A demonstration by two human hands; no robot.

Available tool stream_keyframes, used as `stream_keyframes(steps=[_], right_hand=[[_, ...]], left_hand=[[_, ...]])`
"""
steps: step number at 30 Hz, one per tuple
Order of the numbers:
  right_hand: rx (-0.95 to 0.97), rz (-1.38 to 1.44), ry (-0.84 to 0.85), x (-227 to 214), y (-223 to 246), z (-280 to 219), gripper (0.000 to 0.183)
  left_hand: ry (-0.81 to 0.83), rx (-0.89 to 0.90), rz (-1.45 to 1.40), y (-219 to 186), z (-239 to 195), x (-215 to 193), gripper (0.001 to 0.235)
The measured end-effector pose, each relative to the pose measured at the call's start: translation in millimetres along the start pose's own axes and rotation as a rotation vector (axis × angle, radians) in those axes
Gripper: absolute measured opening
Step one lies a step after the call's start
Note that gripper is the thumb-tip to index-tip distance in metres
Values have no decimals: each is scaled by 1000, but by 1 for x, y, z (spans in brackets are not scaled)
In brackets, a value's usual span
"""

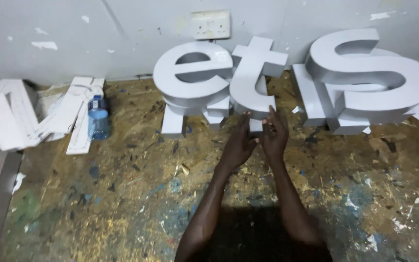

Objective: Peeling protective film from white foam sign letters and rectangular components on a workbench.

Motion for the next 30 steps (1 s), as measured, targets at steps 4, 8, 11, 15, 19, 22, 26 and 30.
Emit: stream_keyframes(steps=[4,8,11,15,19,22,26,30], right_hand=[[-80,44,152,-12,-2,-56,71],[99,78,587,7,-3,-136,25],[160,103,757,39,-1,-194,25],[219,100,1059,63,62,-233,34],[143,163,1145,79,151,-258,33],[-171,43,1129,80,205,-284,30],[-239,126,1137,99,269,-314,20],[-340,68,982,156,283,-376,12]], left_hand=[[-29,16,-140,-18,-49,-3,90],[20,-147,-57,27,-126,-23,108],[-35,-246,-78,23,-183,-53,110],[-206,-275,-101,11,-256,-103,96],[-293,-267,-46,15,-333,-145,82],[-289,-208,-97,-6,-369,-180,54],[-501,-426,-211,-16,-416,-223,70],[-527,-380,-290,18,-454,-266,71]])
Point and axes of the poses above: each hand's wrist, its own z-axis towards the middle knuckle, its own x-axis out of the palm, y = z × x, the point moved 2 cm from there along z, towards the middle knuckle, and after that the axes turned 15 degrees about -z, right-handed, at the moved point
